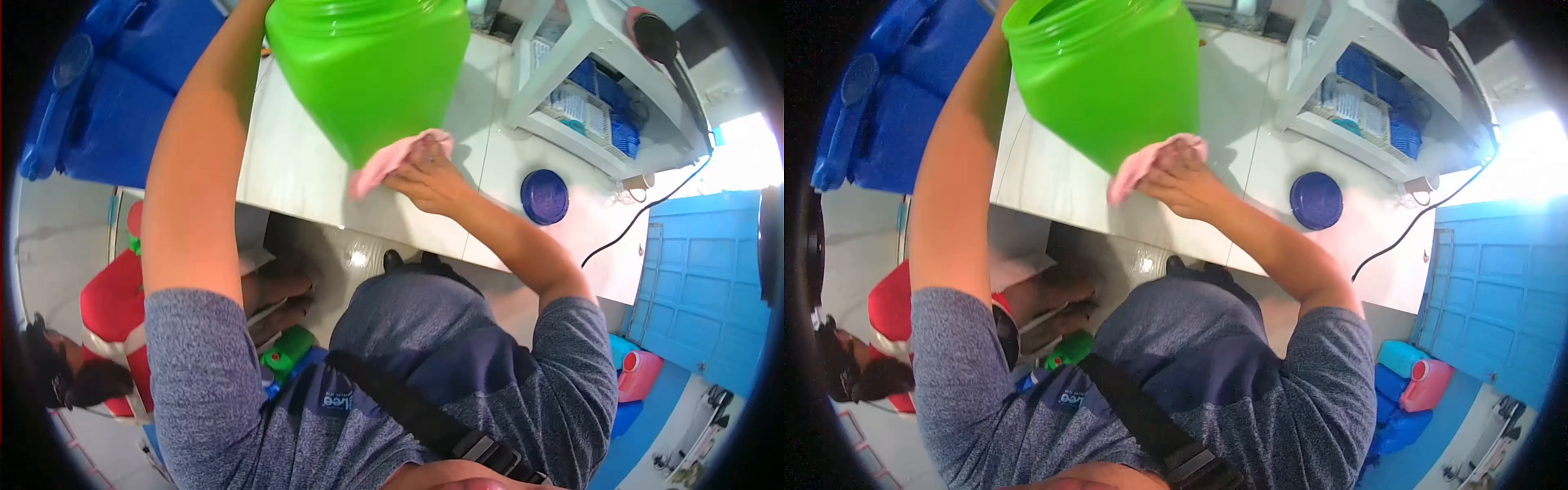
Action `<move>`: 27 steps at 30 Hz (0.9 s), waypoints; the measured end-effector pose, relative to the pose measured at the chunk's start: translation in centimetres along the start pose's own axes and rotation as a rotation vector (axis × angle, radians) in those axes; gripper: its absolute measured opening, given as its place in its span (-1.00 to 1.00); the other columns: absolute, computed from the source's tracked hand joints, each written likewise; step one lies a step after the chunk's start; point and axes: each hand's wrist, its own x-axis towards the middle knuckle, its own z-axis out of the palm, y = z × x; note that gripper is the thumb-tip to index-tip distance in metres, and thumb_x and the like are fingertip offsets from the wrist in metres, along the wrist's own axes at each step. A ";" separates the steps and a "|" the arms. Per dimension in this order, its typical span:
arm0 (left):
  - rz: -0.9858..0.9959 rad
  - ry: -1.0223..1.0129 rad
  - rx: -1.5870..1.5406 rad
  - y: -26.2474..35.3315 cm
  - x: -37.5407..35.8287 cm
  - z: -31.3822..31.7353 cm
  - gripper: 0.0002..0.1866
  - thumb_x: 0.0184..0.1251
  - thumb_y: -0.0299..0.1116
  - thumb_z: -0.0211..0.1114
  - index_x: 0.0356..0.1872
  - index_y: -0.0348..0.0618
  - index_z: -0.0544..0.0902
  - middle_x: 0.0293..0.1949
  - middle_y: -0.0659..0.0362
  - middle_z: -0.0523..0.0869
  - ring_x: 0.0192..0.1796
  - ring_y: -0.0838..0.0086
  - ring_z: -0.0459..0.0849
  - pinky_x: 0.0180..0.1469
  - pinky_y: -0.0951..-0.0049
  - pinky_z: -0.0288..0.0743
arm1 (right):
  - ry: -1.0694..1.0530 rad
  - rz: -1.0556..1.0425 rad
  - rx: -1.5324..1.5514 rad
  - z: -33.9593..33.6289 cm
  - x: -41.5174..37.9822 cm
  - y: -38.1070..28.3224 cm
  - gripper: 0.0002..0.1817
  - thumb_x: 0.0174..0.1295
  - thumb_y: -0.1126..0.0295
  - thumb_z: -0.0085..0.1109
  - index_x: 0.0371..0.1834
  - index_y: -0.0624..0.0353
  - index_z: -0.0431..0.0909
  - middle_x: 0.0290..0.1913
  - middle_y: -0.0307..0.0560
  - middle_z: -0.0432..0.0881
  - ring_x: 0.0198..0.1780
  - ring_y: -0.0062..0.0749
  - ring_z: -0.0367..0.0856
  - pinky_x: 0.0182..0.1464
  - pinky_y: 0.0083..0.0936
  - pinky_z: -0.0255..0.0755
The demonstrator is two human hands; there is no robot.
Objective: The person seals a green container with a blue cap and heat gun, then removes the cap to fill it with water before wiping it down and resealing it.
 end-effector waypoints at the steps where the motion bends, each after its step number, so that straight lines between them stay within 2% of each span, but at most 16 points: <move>1: -0.026 0.018 0.005 0.3 -0.1 0.1 -0.66 0.36 -0.20 0.12 -0.36 -0.27 0.71 -0.38 0.05 0.74 -0.28 0.30 0.72 -0.12 0.25 0.58 | -0.003 0.084 0.036 -0.2 0.4 0.7 -0.61 0.45 0.30 -0.08 0.27 0.02 0.57 0.33 -0.30 0.46 0.48 -0.29 0.17 0.40 0.23 -0.01; 2: -0.013 0.011 -0.006 0.9 -0.3 0.6 -0.66 0.36 -0.20 0.12 -0.36 -0.27 0.71 -0.38 0.05 0.74 -0.28 0.30 0.72 -0.12 0.25 0.58 | -0.004 0.169 0.071 -0.9 1.2 1.3 -0.61 0.48 0.32 -0.11 0.27 0.08 0.56 0.29 -0.29 0.48 0.45 -0.36 0.23 0.37 0.15 0.11; 3: -0.125 0.017 -0.154 1.6 -0.6 1.0 -0.68 0.33 -0.19 0.14 -0.37 -0.25 0.70 -0.40 0.05 0.73 -0.32 0.30 0.71 -0.18 0.27 0.58 | 0.246 0.545 0.339 -2.8 4.8 2.2 -0.70 0.46 0.35 -0.09 0.13 0.08 0.58 0.13 -0.21 0.52 0.23 -0.35 0.36 0.18 -0.06 0.26; 5: -0.263 0.022 -0.339 2.2 -0.8 1.6 -0.73 0.30 -0.20 0.17 -0.46 -0.19 0.63 -0.47 0.11 0.66 -0.43 0.32 0.66 -0.35 0.31 0.56 | 0.582 0.872 0.914 -5.1 7.7 4.1 -0.80 0.46 0.38 -0.08 -0.07 0.11 0.58 -0.14 -0.16 0.56 -0.17 -0.42 0.48 -0.20 -0.36 0.37; 7: -0.284 0.029 -0.446 2.4 -1.0 1.9 -0.73 0.31 -0.21 0.17 -0.48 -0.17 0.61 -0.50 0.13 0.63 -0.44 0.34 0.65 -0.36 0.31 0.56 | 0.704 0.707 1.356 -6.5 8.8 7.5 -0.80 0.51 0.32 -0.06 -0.09 0.12 0.58 -0.31 -0.24 0.58 -0.44 -0.55 0.45 -0.45 -0.50 0.32; 8: -0.308 0.059 -0.543 1.9 -0.8 1.9 -0.74 0.32 -0.22 0.18 -0.50 -0.15 0.58 -0.53 0.16 0.60 -0.45 0.35 0.64 -0.38 0.32 0.55 | 0.703 0.717 1.432 -6.9 9.9 9.8 -0.76 0.52 0.26 -0.05 -0.05 0.11 0.59 -0.32 -0.27 0.59 -0.47 -0.59 0.46 -0.47 -0.53 0.33; 9: -0.409 -0.047 -0.595 0.3 0.0 0.1 -0.77 0.35 -0.23 0.20 -0.40 -0.16 0.60 -0.39 0.11 0.67 -0.33 0.35 0.69 -0.24 0.35 0.61 | 0.702 0.729 1.508 -7.2 11.0 12.0 -0.73 0.53 0.20 -0.04 0.00 0.10 0.60 -0.33 -0.29 0.61 -0.49 -0.62 0.47 -0.50 -0.57 0.33; 11: -0.514 -0.192 -0.661 -1.8 1.1 -1.2 -0.80 0.39 -0.25 0.22 -0.31 -0.17 0.63 -0.25 0.06 0.75 -0.21 0.35 0.75 -0.10 0.37 0.66 | 0.639 0.932 1.587 -6.2 12.4 12.9 -0.63 0.53 0.11 -0.08 0.00 0.12 0.63 -0.39 -0.29 0.59 -0.48 -0.63 0.46 -0.47 -0.58 0.34; 13: -0.556 -0.046 -0.545 -0.8 0.6 -0.8 -0.74 0.39 -0.19 0.15 -0.32 -0.18 0.62 -0.26 0.06 0.75 -0.23 0.33 0.75 -0.16 0.36 0.67 | 0.641 1.003 1.629 -5.8 11.3 12.5 -0.57 0.53 0.06 -0.11 -0.05 0.16 0.65 -0.46 -0.29 0.55 -0.49 -0.63 0.43 -0.45 -0.56 0.32; 15: -0.550 -0.032 -0.525 0.4 0.0 0.3 -0.75 0.39 -0.20 0.16 -0.32 -0.18 0.62 -0.26 0.06 0.75 -0.24 0.34 0.74 -0.19 0.36 0.68 | 0.333 1.218 1.602 -5.6 9.9 11.0 -0.52 0.54 0.00 -0.13 0.11 0.14 0.62 -0.34 -0.23 0.61 -0.42 -0.60 0.48 -0.38 -0.50 0.40; 17: -0.537 0.031 -0.476 1.1 -0.3 0.0 -0.76 0.38 -0.21 0.17 -0.33 -0.17 0.61 -0.26 0.07 0.75 -0.25 0.35 0.74 -0.21 0.35 0.68 | 0.378 1.209 1.578 -6.6 8.9 8.7 -0.55 0.54 0.06 -0.12 0.19 0.16 0.56 -0.32 -0.23 0.63 -0.43 -0.62 0.52 -0.46 -0.58 0.37; 18: -0.575 -0.051 -0.508 0.9 -0.1 -0.4 -0.78 0.37 -0.22 0.17 -0.33 -0.17 0.62 -0.29 0.09 0.74 -0.27 0.36 0.73 -0.22 0.37 0.67 | 0.428 1.203 1.564 -6.9 8.4 7.8 -0.55 0.55 0.12 -0.11 0.28 0.18 0.50 -0.30 -0.23 0.65 -0.44 -0.64 0.56 -0.53 -0.66 0.34; 20: -0.603 -0.119 -0.517 -0.1 0.8 -1.2 -0.79 0.36 -0.23 0.18 -0.34 -0.16 0.62 -0.32 0.11 0.73 -0.29 0.38 0.72 -0.22 0.38 0.65 | 0.408 1.201 1.375 -4.9 5.9 7.3 -0.58 0.59 0.21 -0.22 0.30 0.20 0.45 -0.34 -0.19 0.63 -0.51 -0.60 0.53 -0.55 -0.62 0.35; 23: -0.428 -0.047 -0.460 -1.3 1.1 -1.2 -0.82 0.35 -0.26 0.20 -0.37 -0.13 0.61 -0.43 0.21 0.65 -0.38 0.44 0.65 -0.27 0.43 0.57 | 0.238 1.290 1.328 -6.1 4.3 3.4 -0.64 0.59 0.27 -0.24 0.23 0.23 0.43 -0.34 -0.14 0.61 -0.53 -0.58 0.51 -0.53 -0.55 0.39; 25: -0.482 -0.097 -0.508 -0.6 0.7 -1.4 -0.82 0.35 -0.26 0.21 -0.37 -0.12 0.61 -0.41 0.21 0.66 -0.37 0.45 0.66 -0.27 0.43 0.58 | 0.510 1.149 1.066 -5.0 3.7 0.9 -0.72 0.56 0.24 -0.16 -0.19 0.19 0.46 -0.39 -0.05 0.60 -0.51 -0.42 0.57 -0.45 -0.47 0.46; 27: -0.536 -0.153 -0.559 -0.1 0.1 -0.5 -0.83 0.35 -0.26 0.22 -0.37 -0.11 0.61 -0.40 0.21 0.66 -0.35 0.46 0.66 -0.26 0.44 0.58 | 0.661 1.024 1.065 -5.9 5.5 0.6 -0.74 0.55 0.26 -0.14 -0.18 0.20 0.45 -0.47 -0.05 0.56 -0.55 -0.39 0.56 -0.46 -0.44 0.46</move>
